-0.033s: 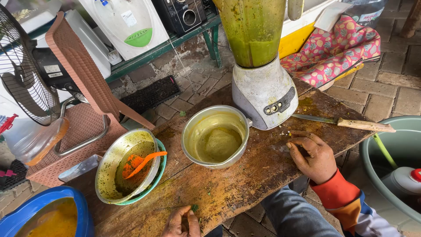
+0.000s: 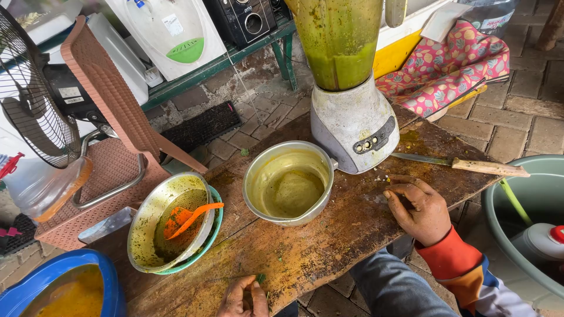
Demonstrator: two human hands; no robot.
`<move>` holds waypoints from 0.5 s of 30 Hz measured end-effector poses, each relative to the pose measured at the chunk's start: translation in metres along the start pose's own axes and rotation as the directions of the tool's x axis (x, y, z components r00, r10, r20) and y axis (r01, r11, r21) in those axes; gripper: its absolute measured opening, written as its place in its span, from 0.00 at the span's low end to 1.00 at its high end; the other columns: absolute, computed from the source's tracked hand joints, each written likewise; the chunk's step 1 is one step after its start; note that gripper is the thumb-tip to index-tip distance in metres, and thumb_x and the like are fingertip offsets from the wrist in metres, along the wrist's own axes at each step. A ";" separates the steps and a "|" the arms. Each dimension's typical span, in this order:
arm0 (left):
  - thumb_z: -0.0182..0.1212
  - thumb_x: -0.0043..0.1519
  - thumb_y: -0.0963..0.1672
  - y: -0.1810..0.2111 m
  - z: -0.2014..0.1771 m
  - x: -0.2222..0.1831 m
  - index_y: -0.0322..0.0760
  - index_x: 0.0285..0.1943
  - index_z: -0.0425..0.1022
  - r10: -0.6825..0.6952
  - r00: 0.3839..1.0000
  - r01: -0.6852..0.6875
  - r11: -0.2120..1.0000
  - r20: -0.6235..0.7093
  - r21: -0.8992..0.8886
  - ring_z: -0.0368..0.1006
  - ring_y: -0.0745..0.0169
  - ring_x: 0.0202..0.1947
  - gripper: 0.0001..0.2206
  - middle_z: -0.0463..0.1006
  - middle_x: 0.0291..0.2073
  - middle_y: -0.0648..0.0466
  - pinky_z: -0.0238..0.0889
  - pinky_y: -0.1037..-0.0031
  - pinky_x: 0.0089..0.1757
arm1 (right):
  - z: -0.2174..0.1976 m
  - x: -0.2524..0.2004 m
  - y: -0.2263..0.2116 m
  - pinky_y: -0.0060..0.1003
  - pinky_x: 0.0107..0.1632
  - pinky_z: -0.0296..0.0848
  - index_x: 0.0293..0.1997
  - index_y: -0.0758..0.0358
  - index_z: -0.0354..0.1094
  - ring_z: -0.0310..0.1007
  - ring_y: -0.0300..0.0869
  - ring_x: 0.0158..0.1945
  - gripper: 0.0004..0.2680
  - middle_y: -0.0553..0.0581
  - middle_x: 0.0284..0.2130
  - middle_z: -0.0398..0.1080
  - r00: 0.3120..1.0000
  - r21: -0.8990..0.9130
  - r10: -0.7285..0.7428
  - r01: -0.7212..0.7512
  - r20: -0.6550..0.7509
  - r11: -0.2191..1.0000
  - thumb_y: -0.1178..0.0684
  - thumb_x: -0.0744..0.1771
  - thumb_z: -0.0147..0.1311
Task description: Blending green leafy material and transferring the processed herbal mixture between containers.
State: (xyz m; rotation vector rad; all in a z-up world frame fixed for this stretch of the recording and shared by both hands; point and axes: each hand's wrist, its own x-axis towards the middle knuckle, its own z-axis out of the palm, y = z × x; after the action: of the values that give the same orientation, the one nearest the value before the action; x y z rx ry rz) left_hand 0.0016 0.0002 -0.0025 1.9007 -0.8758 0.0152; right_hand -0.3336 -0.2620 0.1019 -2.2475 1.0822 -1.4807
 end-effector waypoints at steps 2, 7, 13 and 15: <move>0.66 0.55 0.42 -0.006 0.001 0.000 0.28 0.41 0.81 0.037 0.999 -0.036 0.999 0.006 -0.008 0.80 0.66 0.24 0.10 0.82 0.25 0.47 0.75 0.71 0.31 | 0.002 -0.002 0.003 0.41 0.41 0.77 0.38 0.66 0.76 0.79 0.53 0.38 0.07 0.63 0.38 0.76 0.996 -0.027 0.082 -0.081 0.022 0.996 0.54 0.63 0.64; 0.66 0.54 0.42 0.010 -0.003 0.001 0.28 0.40 0.81 -0.029 1.000 0.029 0.999 0.009 0.021 0.79 0.67 0.21 0.10 0.82 0.25 0.48 0.73 0.73 0.28 | 0.002 -0.001 0.002 0.41 0.42 0.77 0.38 0.66 0.75 0.79 0.53 0.40 0.07 0.63 0.41 0.77 0.998 -0.014 0.060 -0.059 0.013 0.998 0.54 0.63 0.64; 0.67 0.56 0.42 -0.015 0.008 0.001 0.30 0.41 0.81 -0.200 0.980 0.198 0.978 0.022 0.058 0.76 0.63 0.18 0.09 0.82 0.24 0.47 0.70 0.71 0.26 | 0.001 0.001 -0.001 0.41 0.43 0.77 0.38 0.66 0.75 0.80 0.53 0.42 0.06 0.63 0.41 0.77 0.999 0.000 0.041 -0.041 0.000 0.999 0.55 0.64 0.63; 0.65 0.56 0.41 -0.049 0.020 0.000 0.30 0.42 0.80 -0.210 0.978 0.209 0.976 0.010 0.053 0.77 0.63 0.19 0.09 0.82 0.23 0.47 0.72 0.71 0.27 | -0.001 0.003 -0.003 0.40 0.43 0.77 0.38 0.65 0.76 0.80 0.52 0.42 0.06 0.63 0.41 0.77 0.999 0.013 0.044 -0.044 -0.006 0.999 0.55 0.64 0.63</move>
State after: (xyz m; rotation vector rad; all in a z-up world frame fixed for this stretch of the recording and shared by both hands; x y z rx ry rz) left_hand 0.0234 -0.0040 -0.0509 2.0357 -0.6867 -0.1058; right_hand -0.3326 -0.2617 0.1056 -2.1977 1.1134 -1.4739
